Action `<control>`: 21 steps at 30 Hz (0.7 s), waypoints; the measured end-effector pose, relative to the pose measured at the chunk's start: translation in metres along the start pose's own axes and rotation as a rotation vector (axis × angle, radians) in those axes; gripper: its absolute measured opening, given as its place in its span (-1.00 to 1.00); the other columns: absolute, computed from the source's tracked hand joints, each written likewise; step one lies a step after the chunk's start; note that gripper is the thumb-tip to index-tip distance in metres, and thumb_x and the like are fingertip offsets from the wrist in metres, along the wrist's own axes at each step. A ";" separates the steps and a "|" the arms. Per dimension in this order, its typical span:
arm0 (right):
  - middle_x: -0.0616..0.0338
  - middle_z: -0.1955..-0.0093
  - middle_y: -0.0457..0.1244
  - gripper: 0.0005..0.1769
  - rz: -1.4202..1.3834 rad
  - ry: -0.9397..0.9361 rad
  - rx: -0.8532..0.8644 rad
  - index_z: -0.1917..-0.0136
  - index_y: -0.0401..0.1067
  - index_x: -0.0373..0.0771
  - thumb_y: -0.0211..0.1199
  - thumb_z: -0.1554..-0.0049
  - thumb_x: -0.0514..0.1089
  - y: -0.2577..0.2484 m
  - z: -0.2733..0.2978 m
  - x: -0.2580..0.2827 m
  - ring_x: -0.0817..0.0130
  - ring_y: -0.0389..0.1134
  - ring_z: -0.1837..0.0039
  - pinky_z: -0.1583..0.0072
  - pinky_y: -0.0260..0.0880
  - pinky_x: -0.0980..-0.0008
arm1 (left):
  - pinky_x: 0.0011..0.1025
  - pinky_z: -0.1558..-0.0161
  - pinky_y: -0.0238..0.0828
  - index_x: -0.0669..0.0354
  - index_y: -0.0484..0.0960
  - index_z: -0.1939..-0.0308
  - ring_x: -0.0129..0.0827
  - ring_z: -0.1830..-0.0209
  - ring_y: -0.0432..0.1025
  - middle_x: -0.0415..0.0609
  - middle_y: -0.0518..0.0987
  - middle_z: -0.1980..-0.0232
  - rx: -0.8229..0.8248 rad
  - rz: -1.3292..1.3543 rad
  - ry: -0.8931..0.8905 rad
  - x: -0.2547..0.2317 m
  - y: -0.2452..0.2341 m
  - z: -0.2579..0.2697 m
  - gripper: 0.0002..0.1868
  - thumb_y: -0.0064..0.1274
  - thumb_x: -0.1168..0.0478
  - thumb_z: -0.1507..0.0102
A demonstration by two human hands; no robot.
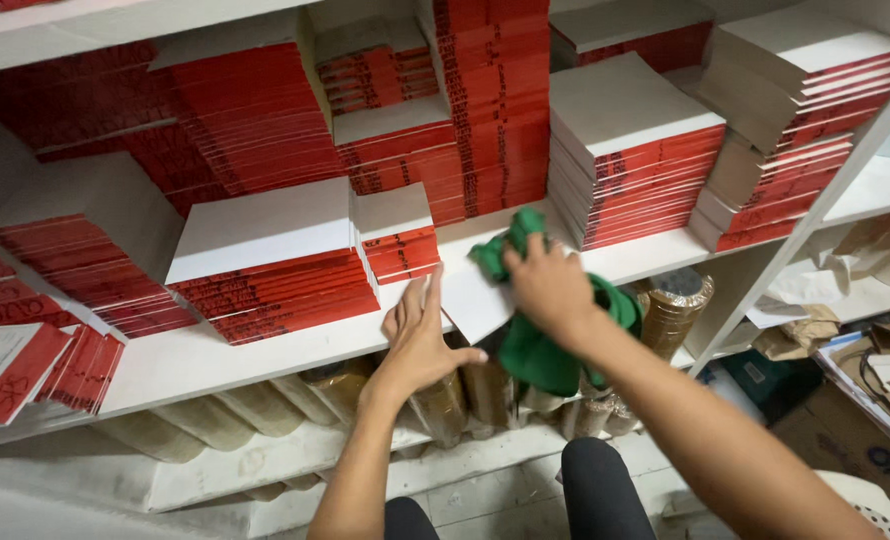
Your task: The person picks up and wipes individual white notecards with a green cloth before stacking them on a shelf in a stockroom.
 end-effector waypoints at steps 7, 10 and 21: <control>-0.08 -0.15 0.20 -0.32 -0.229 0.109 0.016 -0.52 0.30 0.06 0.12 -0.11 -0.12 -0.001 0.015 -0.036 -0.20 0.39 -0.10 0.04 0.49 -0.06 | 0.36 -0.49 -0.15 -0.11 0.64 -0.21 -0.08 -0.53 0.25 0.00 0.47 -0.38 -0.199 -0.021 0.318 0.042 0.035 -0.017 -0.62 0.08 0.28 -0.32; -0.18 -0.18 0.18 -0.17 -0.317 0.118 -0.123 -0.54 0.27 -0.05 0.27 0.01 -0.17 -0.037 0.024 -0.038 -0.31 0.39 -0.09 0.04 0.50 -0.17 | 0.16 -0.50 0.06 -0.12 0.68 -0.17 -0.18 -0.37 0.43 -0.04 0.63 -0.23 -0.416 -0.074 0.423 0.029 0.030 -0.014 -0.70 -0.01 0.20 -0.40; -0.13 -0.10 0.24 -0.32 -0.282 -0.110 -0.229 -0.40 0.43 0.04 0.40 0.02 0.01 -0.059 0.014 -0.007 -0.20 0.40 -0.02 0.01 0.47 -0.06 | -0.02 0.11 0.65 0.53 0.51 -0.16 0.10 0.15 0.63 0.29 0.60 0.01 -0.314 1.255 -0.339 0.053 0.071 -0.054 -0.63 0.00 0.24 -0.41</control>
Point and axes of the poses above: each hand's wrist, its own z-axis away from the middle knuckle, its own y-axis out of the palm, x = y × z, the point moved 5 cm from there along -z, towards the middle knuckle
